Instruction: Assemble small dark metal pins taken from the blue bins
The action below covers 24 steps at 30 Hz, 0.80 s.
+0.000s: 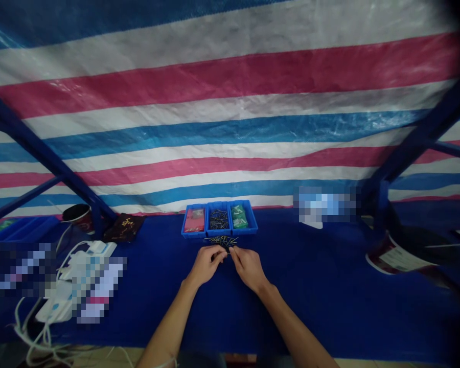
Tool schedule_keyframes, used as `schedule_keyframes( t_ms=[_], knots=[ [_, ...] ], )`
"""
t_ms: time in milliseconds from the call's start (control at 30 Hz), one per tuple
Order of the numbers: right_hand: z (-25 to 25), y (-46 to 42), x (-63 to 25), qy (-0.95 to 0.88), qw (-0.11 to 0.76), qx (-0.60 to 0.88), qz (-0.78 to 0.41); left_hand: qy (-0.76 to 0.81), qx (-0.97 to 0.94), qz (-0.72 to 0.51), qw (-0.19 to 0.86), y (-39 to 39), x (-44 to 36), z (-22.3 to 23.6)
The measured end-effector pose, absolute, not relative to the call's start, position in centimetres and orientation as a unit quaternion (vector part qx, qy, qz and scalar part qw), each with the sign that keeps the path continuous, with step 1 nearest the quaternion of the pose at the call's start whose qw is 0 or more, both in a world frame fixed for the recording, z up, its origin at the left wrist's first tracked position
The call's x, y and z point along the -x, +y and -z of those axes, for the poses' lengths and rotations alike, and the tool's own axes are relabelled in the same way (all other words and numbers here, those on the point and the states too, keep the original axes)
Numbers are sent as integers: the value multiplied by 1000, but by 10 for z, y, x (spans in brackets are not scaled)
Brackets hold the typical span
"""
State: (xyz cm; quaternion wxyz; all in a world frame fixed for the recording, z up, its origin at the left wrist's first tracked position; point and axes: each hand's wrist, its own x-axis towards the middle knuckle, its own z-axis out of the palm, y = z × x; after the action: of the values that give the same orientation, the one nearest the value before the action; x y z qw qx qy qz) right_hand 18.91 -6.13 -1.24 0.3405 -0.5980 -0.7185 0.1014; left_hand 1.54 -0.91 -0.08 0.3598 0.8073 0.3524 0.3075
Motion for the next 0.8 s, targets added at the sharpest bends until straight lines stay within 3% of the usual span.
schedule_keyframes(
  t_ms=[433, 567, 633, 800],
  knots=[
    [-23, -54, -197, -633, 537, 545, -119, 454, -705, -424, 342, -1, -6, 2],
    [-53, -25, -188, -612, 532, 581, -69, 502, -684, -439, 295, 3, -7, 8],
    [-61, -9, -188, -627, 479, 612, -56, 507, -692, -427, 286, 4, -7, 10],
    [-42, -11, -201, -649, 430, 626, -39, 500, -706, -409, 291, 4, -9, 11]
  ],
)
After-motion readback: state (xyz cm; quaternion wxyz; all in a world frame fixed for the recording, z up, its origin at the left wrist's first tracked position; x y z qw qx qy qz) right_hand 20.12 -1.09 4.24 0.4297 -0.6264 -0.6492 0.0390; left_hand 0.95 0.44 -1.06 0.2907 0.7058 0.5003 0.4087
